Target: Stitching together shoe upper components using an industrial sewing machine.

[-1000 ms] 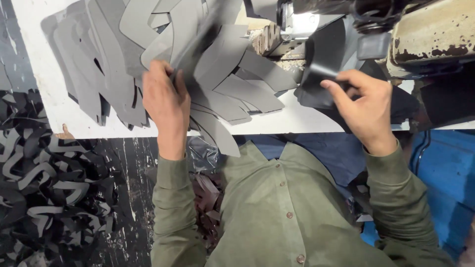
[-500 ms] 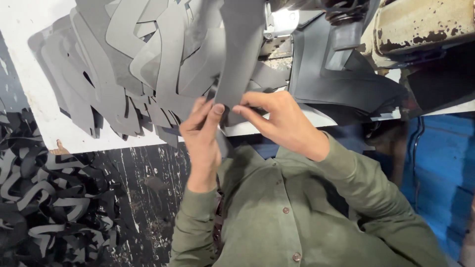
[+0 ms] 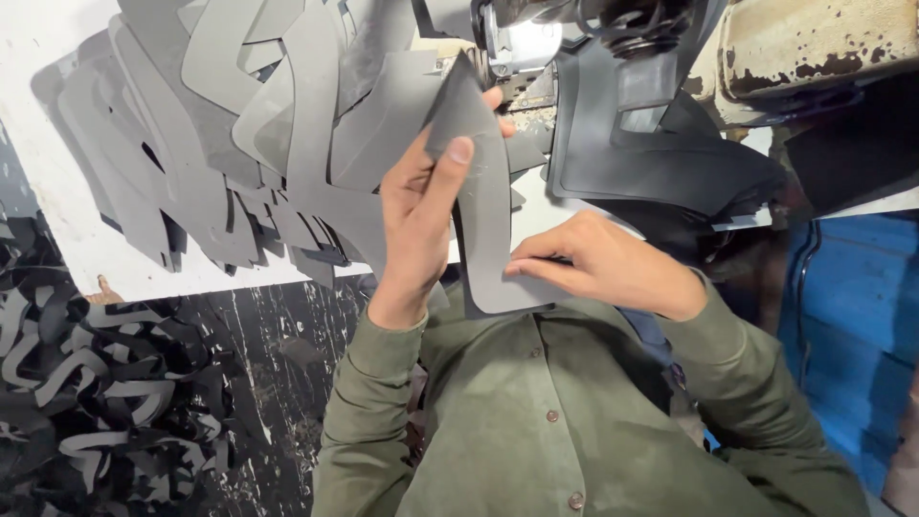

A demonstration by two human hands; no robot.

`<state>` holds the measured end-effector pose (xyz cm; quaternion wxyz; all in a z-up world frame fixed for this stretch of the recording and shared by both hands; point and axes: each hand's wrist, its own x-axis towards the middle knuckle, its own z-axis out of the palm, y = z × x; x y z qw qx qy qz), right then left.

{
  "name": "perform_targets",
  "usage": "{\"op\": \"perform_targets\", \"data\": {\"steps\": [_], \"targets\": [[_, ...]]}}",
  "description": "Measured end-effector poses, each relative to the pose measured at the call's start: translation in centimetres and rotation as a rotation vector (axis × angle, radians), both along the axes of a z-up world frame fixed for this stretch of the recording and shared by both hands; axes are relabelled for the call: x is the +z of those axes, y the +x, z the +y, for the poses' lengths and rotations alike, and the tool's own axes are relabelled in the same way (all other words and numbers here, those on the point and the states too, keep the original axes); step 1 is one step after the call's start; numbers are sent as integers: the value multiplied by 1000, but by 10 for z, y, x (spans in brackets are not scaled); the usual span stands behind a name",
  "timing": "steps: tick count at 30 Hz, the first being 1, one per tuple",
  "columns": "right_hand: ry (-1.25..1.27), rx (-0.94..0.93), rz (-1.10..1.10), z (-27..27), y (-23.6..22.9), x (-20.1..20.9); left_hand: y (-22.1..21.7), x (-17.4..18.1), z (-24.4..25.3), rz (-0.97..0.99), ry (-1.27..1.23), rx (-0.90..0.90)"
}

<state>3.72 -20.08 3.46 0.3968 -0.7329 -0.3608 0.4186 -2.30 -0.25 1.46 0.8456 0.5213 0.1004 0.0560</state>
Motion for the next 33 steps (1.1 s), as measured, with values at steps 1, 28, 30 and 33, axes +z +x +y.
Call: {"op": "perform_targets", "data": {"steps": [1, 28, 30, 33], "targets": [[79, -14, 23, -1, -3, -7, 2, 0, -2, 24, -1, -18], [190, -405, -95, 34, -30, -35, 56, -17, 15, -76, 350, 75], [198, -415, -112, 33, -25, -31, 55, -5, 15, -64, 360, 74], [189, -383, -164, 30, -19, -23, 46, -4, 13, -201, 454, 2]]}}
